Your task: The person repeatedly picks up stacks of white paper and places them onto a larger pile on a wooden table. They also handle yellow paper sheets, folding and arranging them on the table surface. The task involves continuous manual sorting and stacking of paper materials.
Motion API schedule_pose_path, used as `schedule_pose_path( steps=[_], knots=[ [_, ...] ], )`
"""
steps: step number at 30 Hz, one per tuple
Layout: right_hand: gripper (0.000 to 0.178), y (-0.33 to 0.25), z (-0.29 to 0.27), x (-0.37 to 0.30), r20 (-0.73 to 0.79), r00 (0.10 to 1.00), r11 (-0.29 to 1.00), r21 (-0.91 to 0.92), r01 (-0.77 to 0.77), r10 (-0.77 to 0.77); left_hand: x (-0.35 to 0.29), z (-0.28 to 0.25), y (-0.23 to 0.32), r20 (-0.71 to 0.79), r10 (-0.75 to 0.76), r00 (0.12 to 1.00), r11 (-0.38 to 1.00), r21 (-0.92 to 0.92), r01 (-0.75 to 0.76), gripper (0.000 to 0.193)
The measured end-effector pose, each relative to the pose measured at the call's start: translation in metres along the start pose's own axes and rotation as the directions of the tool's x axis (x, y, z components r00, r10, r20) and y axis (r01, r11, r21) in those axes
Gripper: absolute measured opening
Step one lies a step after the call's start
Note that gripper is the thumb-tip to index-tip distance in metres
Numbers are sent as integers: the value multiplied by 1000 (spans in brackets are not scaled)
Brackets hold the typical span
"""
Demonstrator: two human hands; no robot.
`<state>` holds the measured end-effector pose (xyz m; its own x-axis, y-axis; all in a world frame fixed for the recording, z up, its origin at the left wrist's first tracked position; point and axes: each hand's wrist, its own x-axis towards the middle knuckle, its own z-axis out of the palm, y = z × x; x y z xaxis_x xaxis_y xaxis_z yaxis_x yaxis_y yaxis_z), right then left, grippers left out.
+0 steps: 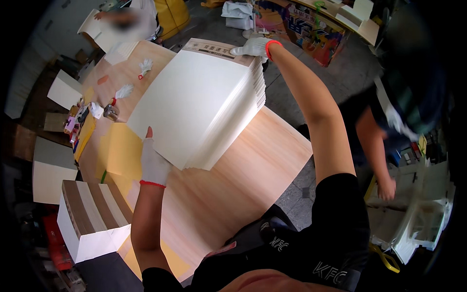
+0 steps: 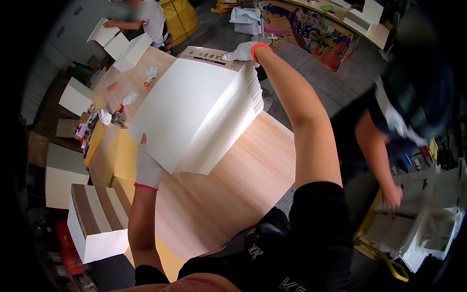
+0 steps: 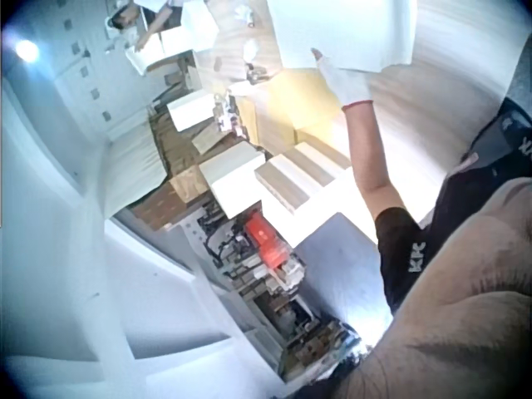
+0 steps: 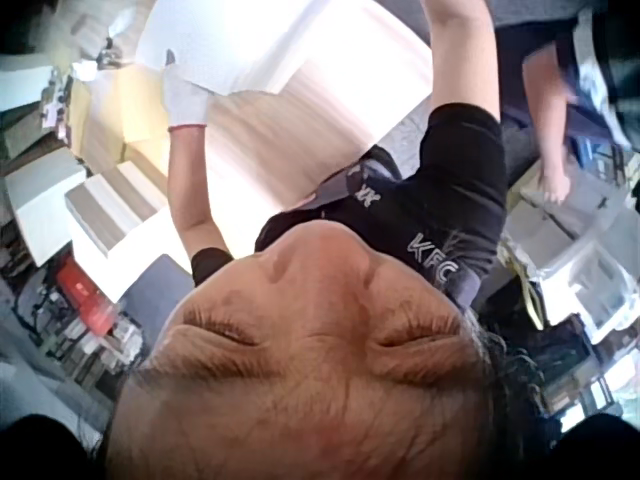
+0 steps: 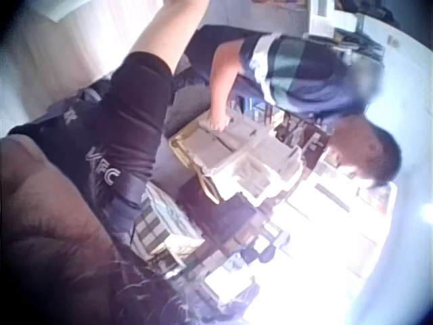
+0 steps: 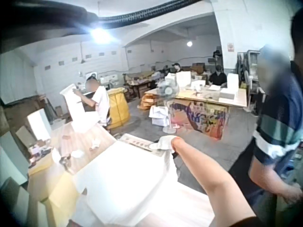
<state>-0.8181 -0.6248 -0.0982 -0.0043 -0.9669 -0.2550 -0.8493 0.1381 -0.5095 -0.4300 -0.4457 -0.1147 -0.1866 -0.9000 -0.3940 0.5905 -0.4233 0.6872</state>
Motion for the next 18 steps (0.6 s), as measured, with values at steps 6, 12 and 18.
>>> schedule_pose_path(
  steps=[6, 12, 18],
  knots=[
    [88, 6, -17, -9, 21, 994, 994, 24, 107, -108, 19, -3, -10, -154, 62, 986, 998, 24, -60, 37],
    [84, -3, -19, -22, 61, 986, 978, -134, 160, -153, 18, -1, -9, -258, 79, 963, 997, 29, -74, 33],
    [83, -8, -17, -16, 43, 984, 979, -102, 176, -173, 16, -8, -10, -348, 170, 922, 984, 104, -142, 39]
  ],
)
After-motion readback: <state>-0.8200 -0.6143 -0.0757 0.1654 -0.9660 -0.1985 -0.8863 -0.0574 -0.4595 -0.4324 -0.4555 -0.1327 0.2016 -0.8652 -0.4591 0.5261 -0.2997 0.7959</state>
